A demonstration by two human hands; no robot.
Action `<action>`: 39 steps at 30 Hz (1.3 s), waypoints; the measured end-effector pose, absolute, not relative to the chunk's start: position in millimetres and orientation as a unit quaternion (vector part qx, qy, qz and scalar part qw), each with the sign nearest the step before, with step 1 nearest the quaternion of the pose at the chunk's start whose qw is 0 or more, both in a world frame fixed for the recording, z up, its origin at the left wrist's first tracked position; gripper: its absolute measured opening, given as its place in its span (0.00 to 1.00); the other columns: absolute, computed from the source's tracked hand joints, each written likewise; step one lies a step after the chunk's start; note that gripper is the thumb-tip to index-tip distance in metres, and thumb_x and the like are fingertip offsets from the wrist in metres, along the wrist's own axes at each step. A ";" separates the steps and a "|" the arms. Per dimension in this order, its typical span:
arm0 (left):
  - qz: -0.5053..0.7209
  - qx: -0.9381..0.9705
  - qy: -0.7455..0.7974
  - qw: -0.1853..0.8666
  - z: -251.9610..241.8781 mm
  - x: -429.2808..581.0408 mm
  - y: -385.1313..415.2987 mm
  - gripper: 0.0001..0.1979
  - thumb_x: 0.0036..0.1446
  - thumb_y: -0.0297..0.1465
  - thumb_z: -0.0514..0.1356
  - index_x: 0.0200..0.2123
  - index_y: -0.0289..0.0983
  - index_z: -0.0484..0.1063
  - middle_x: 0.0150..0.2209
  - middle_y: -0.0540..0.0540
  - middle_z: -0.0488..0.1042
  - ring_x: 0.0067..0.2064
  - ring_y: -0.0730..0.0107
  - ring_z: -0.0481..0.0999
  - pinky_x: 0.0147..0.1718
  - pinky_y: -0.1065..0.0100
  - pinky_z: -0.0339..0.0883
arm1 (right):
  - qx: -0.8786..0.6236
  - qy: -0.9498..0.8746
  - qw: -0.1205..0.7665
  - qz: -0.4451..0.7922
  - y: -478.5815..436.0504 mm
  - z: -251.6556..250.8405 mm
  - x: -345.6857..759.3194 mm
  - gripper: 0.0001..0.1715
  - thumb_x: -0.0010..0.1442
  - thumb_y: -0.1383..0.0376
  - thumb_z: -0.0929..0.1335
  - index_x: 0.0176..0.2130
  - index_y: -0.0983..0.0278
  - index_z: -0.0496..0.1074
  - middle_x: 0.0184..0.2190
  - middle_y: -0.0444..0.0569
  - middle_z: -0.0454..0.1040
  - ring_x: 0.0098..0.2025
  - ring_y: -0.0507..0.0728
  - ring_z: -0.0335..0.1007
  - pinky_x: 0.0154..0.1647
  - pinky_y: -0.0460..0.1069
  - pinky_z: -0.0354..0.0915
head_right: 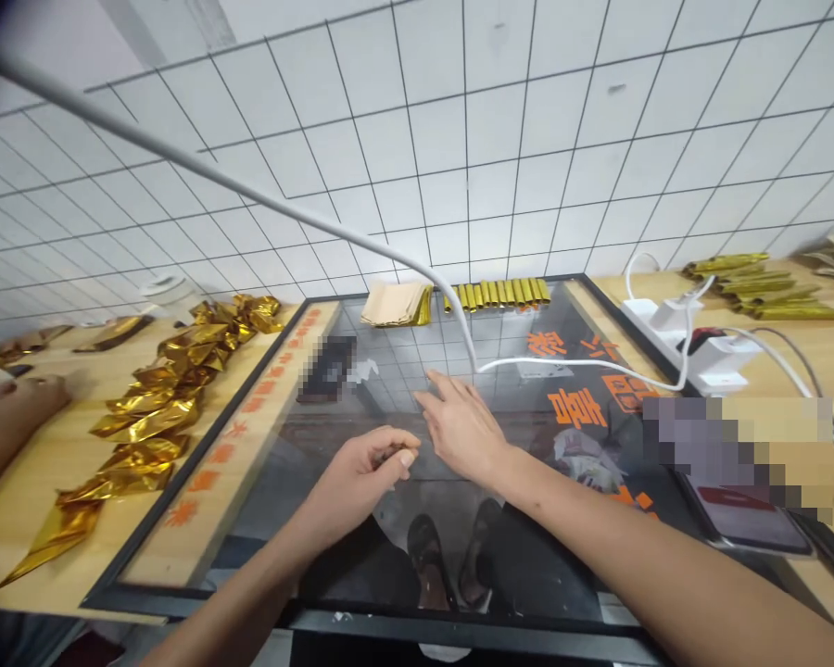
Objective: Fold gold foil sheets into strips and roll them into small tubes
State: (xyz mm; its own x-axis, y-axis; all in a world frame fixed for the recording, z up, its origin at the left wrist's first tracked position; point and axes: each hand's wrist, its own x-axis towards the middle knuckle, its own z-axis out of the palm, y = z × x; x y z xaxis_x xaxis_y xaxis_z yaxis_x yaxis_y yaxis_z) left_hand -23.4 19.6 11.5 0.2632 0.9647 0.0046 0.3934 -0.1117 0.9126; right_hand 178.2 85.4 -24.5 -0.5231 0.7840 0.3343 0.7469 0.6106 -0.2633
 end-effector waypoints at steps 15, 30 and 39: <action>0.237 0.567 0.784 0.085 41.0 -79.0 271.9 0.21 0.71 0.44 0.65 0.56 0.35 0.77 0.57 0.38 0.80 0.58 0.52 0.80 0.59 0.46 0.75 | -0.434 -0.873 0.220 0.026 85.6 -26.0 176.1 0.24 0.73 0.71 0.63 0.61 0.63 0.79 0.70 0.62 0.71 0.66 0.69 0.72 0.67 0.65 0.68; 0.280 0.582 0.763 0.026 41.8 -72.9 280.7 0.07 0.69 0.34 0.63 0.39 0.39 0.79 0.45 0.41 0.82 0.52 0.54 0.80 0.50 0.58 0.72 | -0.436 -0.873 0.216 0.033 85.7 -23.4 174.5 0.23 0.73 0.71 0.63 0.61 0.63 0.78 0.70 0.63 0.71 0.66 0.70 0.72 0.69 0.67 0.67; 0.412 0.647 0.640 0.033 71.1 -76.6 245.0 0.05 0.65 0.31 0.59 0.34 0.39 0.72 0.34 0.48 0.76 0.39 0.65 0.73 0.40 0.67 0.63 | -0.432 -0.874 0.221 0.031 87.1 -25.5 176.3 0.23 0.73 0.71 0.63 0.61 0.65 0.79 0.71 0.65 0.70 0.67 0.70 0.72 0.68 0.65 0.67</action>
State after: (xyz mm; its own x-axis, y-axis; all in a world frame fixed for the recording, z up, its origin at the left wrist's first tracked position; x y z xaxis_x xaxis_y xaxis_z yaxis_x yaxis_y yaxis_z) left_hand -76.6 245.0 71.1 -0.1595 0.8567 0.4905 0.8017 -0.1775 0.5708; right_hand 176.3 87.1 -25.5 -0.5293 0.7688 0.3589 0.7414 0.6248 -0.2449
